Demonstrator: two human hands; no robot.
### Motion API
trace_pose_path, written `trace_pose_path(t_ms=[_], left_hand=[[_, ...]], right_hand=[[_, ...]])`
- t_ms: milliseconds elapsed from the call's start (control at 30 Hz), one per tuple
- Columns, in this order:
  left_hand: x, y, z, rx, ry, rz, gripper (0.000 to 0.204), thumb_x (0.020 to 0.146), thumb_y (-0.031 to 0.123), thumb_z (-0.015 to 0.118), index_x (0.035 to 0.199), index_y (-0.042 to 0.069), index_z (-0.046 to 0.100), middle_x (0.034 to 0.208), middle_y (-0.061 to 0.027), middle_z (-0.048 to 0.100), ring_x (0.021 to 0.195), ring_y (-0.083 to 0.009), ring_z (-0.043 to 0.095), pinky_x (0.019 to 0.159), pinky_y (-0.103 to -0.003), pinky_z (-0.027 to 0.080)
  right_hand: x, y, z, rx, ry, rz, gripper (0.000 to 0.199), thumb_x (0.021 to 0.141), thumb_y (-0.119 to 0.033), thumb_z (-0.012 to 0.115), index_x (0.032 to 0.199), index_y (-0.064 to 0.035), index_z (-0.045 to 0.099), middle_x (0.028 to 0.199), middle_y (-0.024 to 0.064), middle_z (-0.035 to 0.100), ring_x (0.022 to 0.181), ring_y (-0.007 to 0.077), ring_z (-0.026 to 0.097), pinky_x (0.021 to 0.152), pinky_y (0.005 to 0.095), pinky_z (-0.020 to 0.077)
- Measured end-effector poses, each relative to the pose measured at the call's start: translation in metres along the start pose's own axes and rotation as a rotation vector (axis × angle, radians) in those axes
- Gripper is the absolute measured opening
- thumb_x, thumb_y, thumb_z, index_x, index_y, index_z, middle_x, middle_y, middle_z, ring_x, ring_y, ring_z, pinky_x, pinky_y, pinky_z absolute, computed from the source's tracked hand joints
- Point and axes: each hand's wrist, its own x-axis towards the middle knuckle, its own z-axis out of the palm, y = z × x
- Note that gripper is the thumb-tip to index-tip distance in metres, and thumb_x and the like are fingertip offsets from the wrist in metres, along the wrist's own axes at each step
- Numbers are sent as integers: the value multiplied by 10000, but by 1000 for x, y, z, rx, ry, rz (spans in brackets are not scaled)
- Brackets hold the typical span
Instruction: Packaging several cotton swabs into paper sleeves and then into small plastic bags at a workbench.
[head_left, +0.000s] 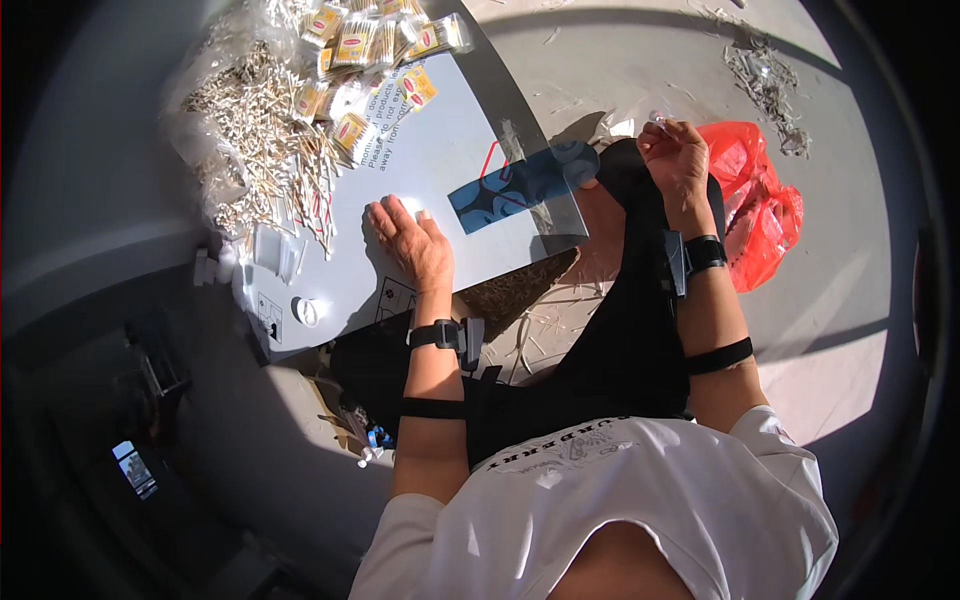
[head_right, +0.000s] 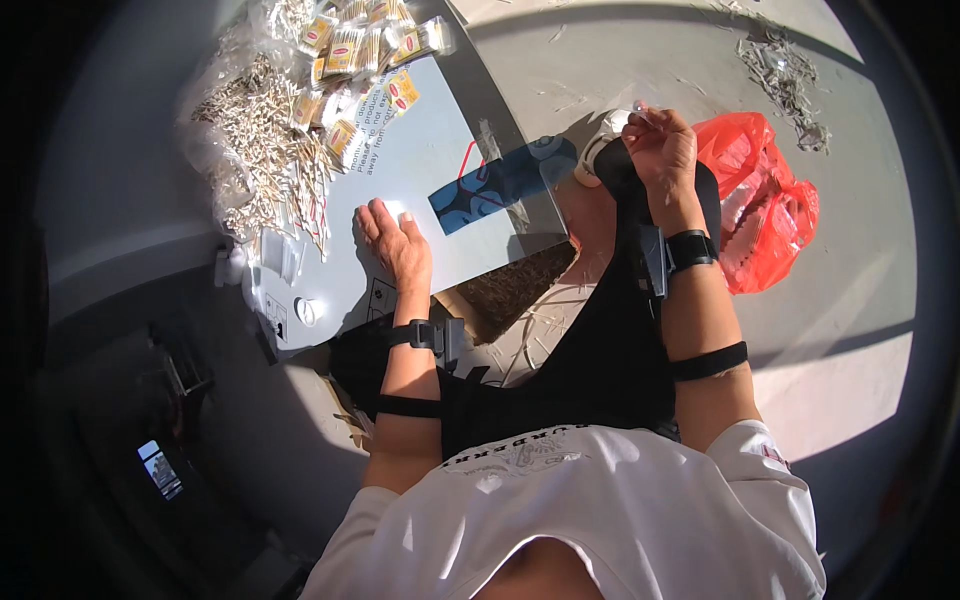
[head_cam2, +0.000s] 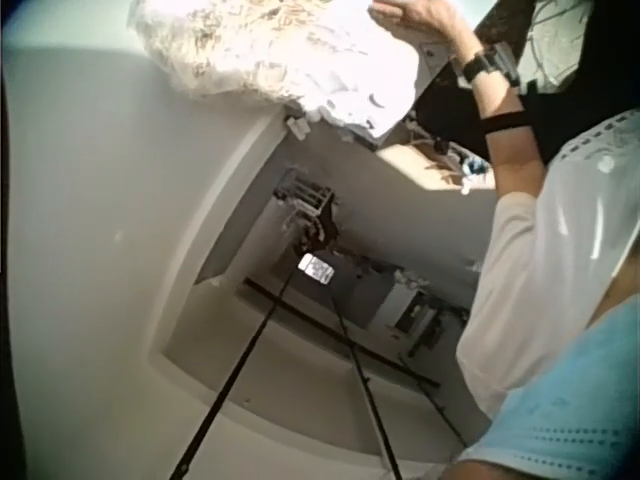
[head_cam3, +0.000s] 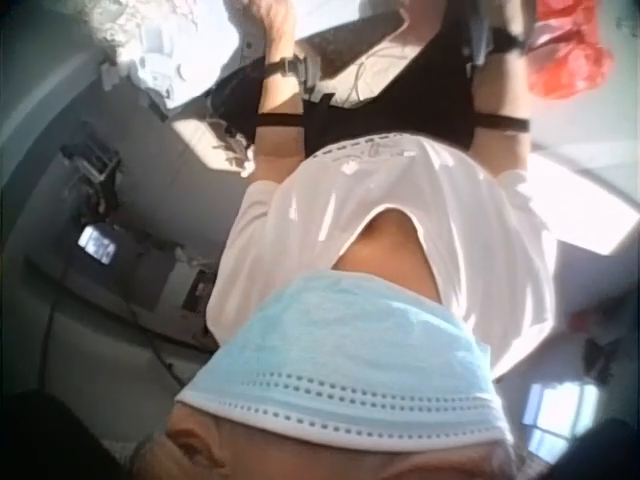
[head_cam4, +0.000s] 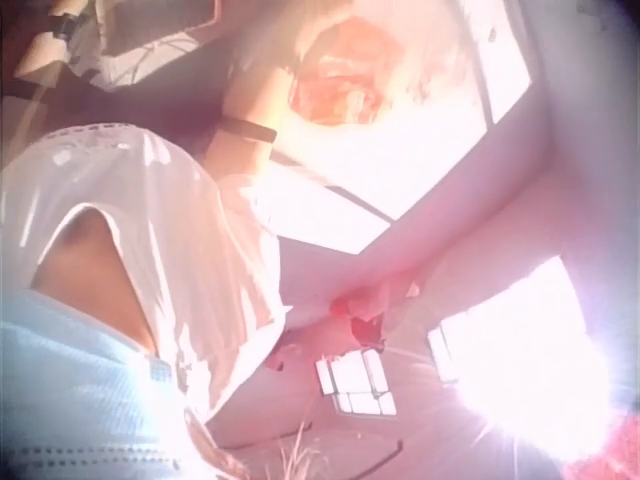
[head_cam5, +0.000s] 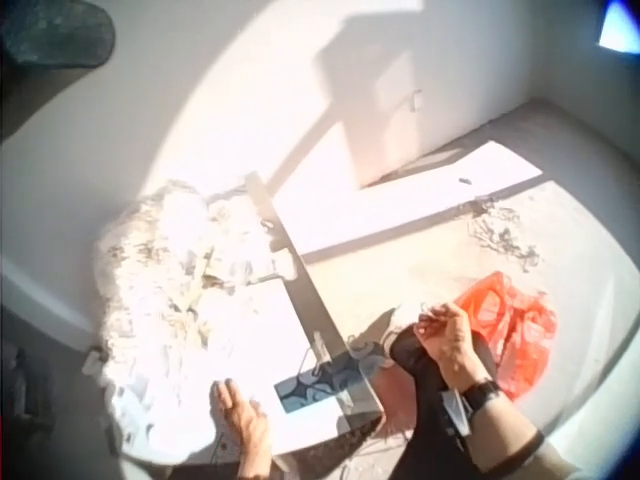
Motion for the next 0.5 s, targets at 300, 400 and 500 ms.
trace_pose_path(t_ms=[300,400,500], left_hand=[[47,61,14,-342,-101,466,442,826,-105,484,1251,3,537,1371,-169,477,1314,-341,401,1111,-411,322],[63,-12,3,-198,22,279,471,832,-102,467,1295,-13,478,1378,-225,445,1315,-375,380,1116,-431,308],[46,-63,-11,-103,-17,115,536,829,-103,454,1356,-23,397,1445,-223,356,1355,-378,315,1142,-429,260]], right_hand=[[4,-11,-19,22,-22,0,99,743,38,581,683,2,510,756,99,535,688,193,455,611,306,392],[9,-14,-15,-15,-8,-6,70,745,42,578,717,12,521,789,106,554,688,190,450,616,307,390],[14,-10,-15,30,-24,35,71,741,50,577,719,21,516,819,128,553,689,194,452,601,298,393]])
